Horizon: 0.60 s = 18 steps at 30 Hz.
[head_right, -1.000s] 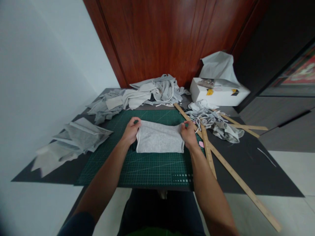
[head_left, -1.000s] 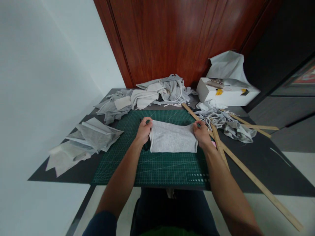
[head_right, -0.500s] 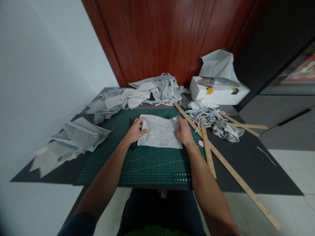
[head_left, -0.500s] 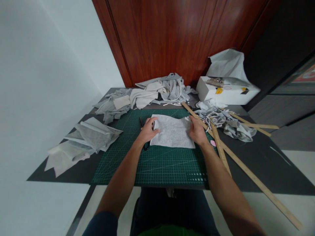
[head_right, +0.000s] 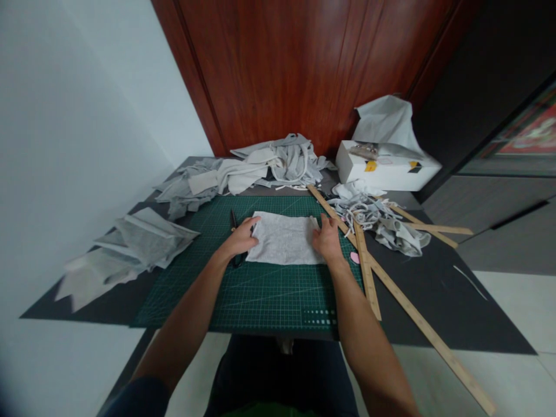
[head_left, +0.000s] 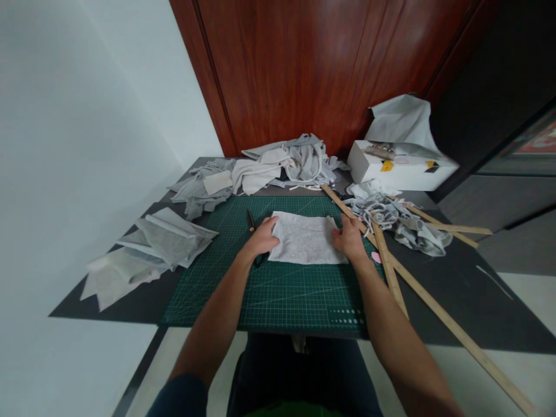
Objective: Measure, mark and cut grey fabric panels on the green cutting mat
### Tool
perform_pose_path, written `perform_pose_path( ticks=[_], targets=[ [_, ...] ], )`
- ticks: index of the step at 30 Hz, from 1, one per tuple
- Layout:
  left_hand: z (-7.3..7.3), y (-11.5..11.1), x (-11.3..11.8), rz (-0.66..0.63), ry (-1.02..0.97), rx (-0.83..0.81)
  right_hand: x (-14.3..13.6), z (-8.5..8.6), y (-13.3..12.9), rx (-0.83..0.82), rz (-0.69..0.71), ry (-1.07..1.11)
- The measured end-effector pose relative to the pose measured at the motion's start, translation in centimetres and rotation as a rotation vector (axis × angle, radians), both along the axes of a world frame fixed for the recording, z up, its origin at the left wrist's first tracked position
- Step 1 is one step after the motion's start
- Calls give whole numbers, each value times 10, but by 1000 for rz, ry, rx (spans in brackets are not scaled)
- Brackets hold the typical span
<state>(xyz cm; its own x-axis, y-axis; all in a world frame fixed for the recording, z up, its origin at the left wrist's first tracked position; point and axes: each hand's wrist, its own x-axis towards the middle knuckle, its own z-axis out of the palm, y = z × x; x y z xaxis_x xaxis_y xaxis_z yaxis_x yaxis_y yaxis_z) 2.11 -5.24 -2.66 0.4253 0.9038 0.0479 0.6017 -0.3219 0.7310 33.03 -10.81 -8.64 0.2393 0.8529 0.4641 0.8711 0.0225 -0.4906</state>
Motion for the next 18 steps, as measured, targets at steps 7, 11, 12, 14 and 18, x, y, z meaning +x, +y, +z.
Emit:
perform_pose_path(
  ticks=[7, 11, 12, 14, 18],
  targets=[
    [1, -3, 1, 19, -19, 6, -29, 34, -22, -258, -119, -171],
    [3, -8, 6, 36, -35, 32, -44, 40, -32, -410, -248, -175],
    [4, -9, 7, 37, -34, 37, -45, 39, -32, -429, -252, -163],
    [7, -13, 8, 43, -21, 38, -45, 34, -30, -438, -219, -131],
    [11, -22, -1, 86, -10, 54, -44, 29, -23, -370, -111, 1]
  ],
)
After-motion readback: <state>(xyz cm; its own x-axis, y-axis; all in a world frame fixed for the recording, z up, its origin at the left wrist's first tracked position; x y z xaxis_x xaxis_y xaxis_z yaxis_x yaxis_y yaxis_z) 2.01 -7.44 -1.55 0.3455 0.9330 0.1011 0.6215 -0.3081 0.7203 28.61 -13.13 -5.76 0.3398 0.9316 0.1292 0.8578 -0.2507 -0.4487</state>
